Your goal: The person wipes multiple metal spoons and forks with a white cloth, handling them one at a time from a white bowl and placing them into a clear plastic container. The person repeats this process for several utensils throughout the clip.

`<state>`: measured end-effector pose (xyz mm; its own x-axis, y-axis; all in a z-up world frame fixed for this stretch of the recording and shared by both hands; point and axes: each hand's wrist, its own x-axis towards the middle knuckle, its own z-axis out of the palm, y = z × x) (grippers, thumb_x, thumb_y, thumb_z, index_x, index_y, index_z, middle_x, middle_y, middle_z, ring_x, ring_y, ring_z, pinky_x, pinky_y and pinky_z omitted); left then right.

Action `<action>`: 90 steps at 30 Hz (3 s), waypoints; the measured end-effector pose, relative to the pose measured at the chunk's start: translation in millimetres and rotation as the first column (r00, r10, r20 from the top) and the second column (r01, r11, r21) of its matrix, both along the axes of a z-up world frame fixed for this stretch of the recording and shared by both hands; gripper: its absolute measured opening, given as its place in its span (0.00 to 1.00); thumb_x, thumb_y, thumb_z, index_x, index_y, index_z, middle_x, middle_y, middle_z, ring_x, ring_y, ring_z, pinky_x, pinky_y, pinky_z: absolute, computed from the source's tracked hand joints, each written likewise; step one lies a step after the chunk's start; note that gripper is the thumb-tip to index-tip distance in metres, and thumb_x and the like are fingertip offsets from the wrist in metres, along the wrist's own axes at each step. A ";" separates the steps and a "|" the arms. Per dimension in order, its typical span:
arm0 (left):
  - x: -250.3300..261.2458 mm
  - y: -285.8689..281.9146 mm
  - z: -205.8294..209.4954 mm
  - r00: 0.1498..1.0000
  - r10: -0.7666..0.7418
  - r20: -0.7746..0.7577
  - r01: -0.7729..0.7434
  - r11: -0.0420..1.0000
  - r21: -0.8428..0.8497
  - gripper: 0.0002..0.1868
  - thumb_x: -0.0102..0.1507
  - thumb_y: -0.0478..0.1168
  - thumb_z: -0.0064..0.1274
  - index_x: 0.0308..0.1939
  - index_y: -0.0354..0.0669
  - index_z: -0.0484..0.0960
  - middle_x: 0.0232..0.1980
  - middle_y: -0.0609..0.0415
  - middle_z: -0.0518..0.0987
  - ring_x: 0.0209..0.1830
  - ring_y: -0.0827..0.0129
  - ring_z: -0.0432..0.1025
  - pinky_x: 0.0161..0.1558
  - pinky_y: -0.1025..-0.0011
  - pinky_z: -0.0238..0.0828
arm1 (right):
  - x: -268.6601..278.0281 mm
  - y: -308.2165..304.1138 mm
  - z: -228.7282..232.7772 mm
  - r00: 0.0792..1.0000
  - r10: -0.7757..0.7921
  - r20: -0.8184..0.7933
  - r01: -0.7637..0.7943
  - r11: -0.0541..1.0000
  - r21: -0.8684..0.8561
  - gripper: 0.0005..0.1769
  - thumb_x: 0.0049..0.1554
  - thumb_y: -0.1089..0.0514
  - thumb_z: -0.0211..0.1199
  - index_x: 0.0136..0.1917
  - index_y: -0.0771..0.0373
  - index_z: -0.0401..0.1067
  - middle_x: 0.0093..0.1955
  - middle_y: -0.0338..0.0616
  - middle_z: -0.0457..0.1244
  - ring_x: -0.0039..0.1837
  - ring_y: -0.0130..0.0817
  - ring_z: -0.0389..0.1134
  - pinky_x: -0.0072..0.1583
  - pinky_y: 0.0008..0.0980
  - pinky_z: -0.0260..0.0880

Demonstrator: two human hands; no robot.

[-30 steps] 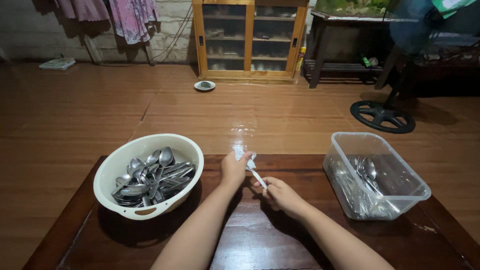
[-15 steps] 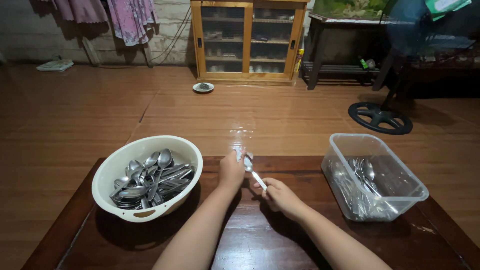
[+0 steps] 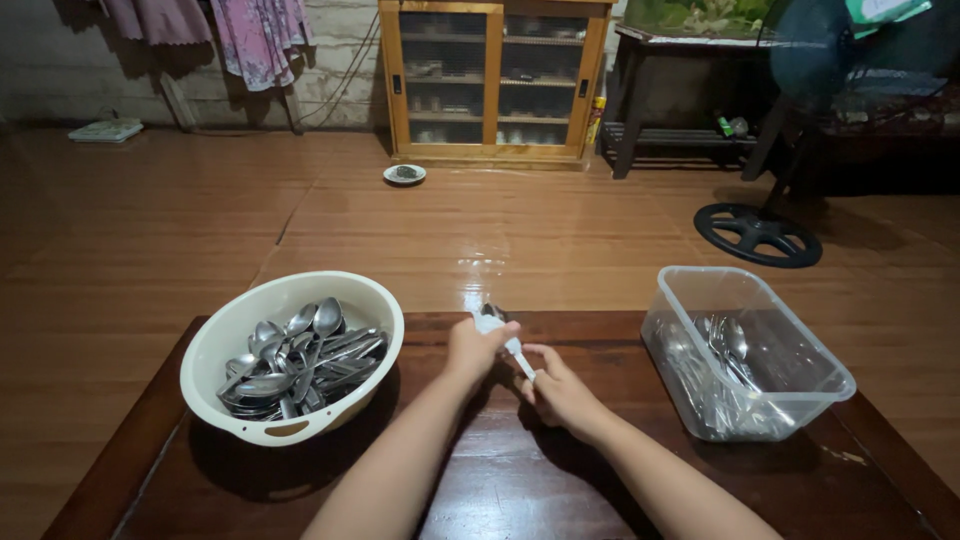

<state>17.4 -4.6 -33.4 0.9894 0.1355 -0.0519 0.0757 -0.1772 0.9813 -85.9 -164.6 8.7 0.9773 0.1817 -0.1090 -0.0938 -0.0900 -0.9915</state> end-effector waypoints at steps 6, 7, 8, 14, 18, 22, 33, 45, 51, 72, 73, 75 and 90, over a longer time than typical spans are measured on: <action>-40.5 -41.4 5.5 0.978 0.001 0.208 0.002 1.000 -0.014 0.20 0.55 0.43 0.67 0.44 0.37 0.76 0.35 0.49 0.82 0.31 0.65 0.77 0.36 0.69 0.77 | 0.0 -5.5 2.6 0.984 -0.037 -0.175 0.075 0.974 0.212 0.34 0.60 0.49 0.49 0.78 0.41 0.44 0.39 0.44 0.55 0.31 0.27 0.50 0.30 0.24 0.45; -36.9 -41.0 6.4 0.976 -0.003 0.217 0.006 1.000 -0.014 0.20 0.55 0.43 0.67 0.44 0.37 0.76 0.35 0.49 0.82 0.31 0.65 0.77 0.36 0.69 0.77 | 1.6 -5.3 4.1 0.985 -0.041 -0.167 0.077 0.974 0.213 0.34 0.60 0.49 0.49 0.78 0.41 0.44 0.39 0.44 0.55 0.31 0.27 0.50 0.30 0.24 0.45; -32.9 -40.6 6.7 0.977 -0.021 0.214 0.014 0.999 0.034 0.19 0.58 0.44 0.63 0.46 0.39 0.75 0.37 0.49 0.81 0.32 0.63 0.77 0.38 0.67 0.76 | 3.5 -5.0 5.0 0.991 -0.016 -0.132 0.043 0.977 0.211 0.31 0.62 0.51 0.48 0.77 0.44 0.46 0.44 0.48 0.58 0.36 0.31 0.56 0.33 0.28 0.53; -51.6 -34.2 37.6 0.995 -0.096 0.014 0.095 0.992 0.079 0.35 0.64 0.51 0.59 0.69 0.44 0.61 0.65 0.34 0.73 0.69 0.45 0.68 0.64 0.52 0.70 | 14.6 1.9 0.6 0.980 -0.195 -0.038 0.199 0.970 0.142 0.23 0.57 0.60 0.56 0.66 0.64 0.71 0.54 0.53 0.55 0.54 0.43 0.64 0.53 0.44 0.77; -117.6 -36.5 115.8 0.977 -0.208 -0.042 0.210 0.975 0.076 0.50 0.64 0.50 0.56 0.83 0.54 0.43 0.72 0.34 0.69 0.71 0.47 0.66 0.65 0.54 0.72 | 30.2 -13.3 5.7 0.961 -0.248 -0.123 0.273 0.923 0.272 0.10 0.57 0.54 0.63 0.43 0.63 0.77 0.35 0.52 0.61 0.27 0.48 0.67 0.31 0.30 0.65; -103.1 -44.7 90.2 0.973 -0.232 -0.005 0.231 0.971 -0.056 0.47 0.65 0.41 0.53 0.82 0.50 0.42 0.66 0.28 0.71 0.51 0.41 0.79 0.32 0.61 0.86 | 16.5 -18.0 37.9 0.948 -0.299 -0.111 0.317 0.921 0.225 0.08 0.53 0.58 0.64 0.39 0.66 0.78 0.30 0.50 0.63 0.27 0.44 0.67 0.29 0.28 0.61; -128.0 -97.1 96.0 0.862 -0.505 0.035 0.482 0.841 0.245 0.48 0.63 0.56 0.57 0.81 0.64 0.47 0.70 0.30 0.69 0.74 0.42 0.61 0.73 0.48 0.61 | 24.3 -169.9 117.6 0.790 -0.604 0.108 0.574 0.789 0.217 0.11 0.63 0.57 0.54 0.55 0.64 0.71 0.45 0.42 0.65 0.44 0.30 0.70 0.41 0.28 0.76; -84.2 -218.7 102.8 0.860 -0.440 0.258 0.480 0.869 -0.121 0.28 0.64 0.46 0.43 0.68 0.43 0.72 0.65 0.36 0.75 0.73 0.50 0.64 0.74 0.58 0.57 | 20.2 -246.3 80.3 0.881 -0.469 -0.062 0.449 0.870 -0.203 0.28 0.55 0.73 0.59 0.69 0.81 0.63 0.59 0.70 0.63 0.49 0.56 0.74 0.49 0.50 0.77; -116.1 -186.7 122.2 0.801 -0.507 0.318 0.539 0.842 -0.016 0.25 0.67 0.48 0.42 0.68 0.51 0.70 0.62 0.39 0.77 0.70 0.49 0.68 0.69 0.55 0.63 | 73.9 -298.5 9.7 0.950 -0.300 0.086 0.231 0.493 -0.839 0.16 0.41 0.52 0.77 0.46 0.52 0.85 0.39 0.46 0.74 0.44 0.42 0.77 0.43 0.39 0.81; -115.2 222.5 192.4 0.874 0.093 0.477 -0.359 0.786 0.504 0.16 0.62 0.45 0.45 0.44 0.41 0.83 0.46 0.49 0.82 0.45 0.55 0.74 0.49 0.61 0.70 | -8.5 -53.5 181.8 0.928 -0.064 0.368 0.362 -0.080 -0.929 0.19 0.69 0.41 0.48 0.61 0.50 0.75 0.53 0.40 0.75 0.50 0.41 0.78 0.48 0.39 0.79; -113.0 231.0 184.4 0.875 0.108 0.472 -0.369 0.780 0.505 0.16 0.62 0.45 0.45 0.44 0.41 0.83 0.46 0.49 0.82 0.45 0.55 0.74 0.49 0.61 0.70 | 5.5 -39.3 169.4 0.931 -0.049 0.363 0.359 -0.075 -0.930 0.19 0.69 0.41 0.48 0.61 0.50 0.75 0.53 0.40 0.75 0.50 0.41 0.78 0.48 0.39 0.79; -108.2 247.0 168.1 0.946 0.190 0.263 -0.320 0.677 0.663 0.17 0.63 0.50 0.49 0.45 0.44 0.84 0.47 0.48 0.84 0.44 0.51 0.77 0.48 0.58 0.73 | 31.4 -11.1 144.0 0.872 0.229 0.432 0.402 0.167 -0.900 0.18 0.58 0.42 0.59 0.57 0.50 0.75 0.53 0.36 0.73 0.51 0.44 0.75 0.52 0.42 0.76; -93.9 257.6 122.2 0.988 0.045 -0.149 0.119 0.396 0.911 0.12 0.57 0.37 0.58 0.40 0.33 0.87 0.42 0.38 0.85 0.49 0.39 0.80 0.50 0.39 0.75 | 78.8 265.9 41.5 0.581 0.770 0.264 0.019 0.311 -0.950 0.14 0.56 0.50 0.63 0.56 0.46 0.78 0.53 0.37 0.69 0.58 0.42 0.73 0.56 0.48 0.77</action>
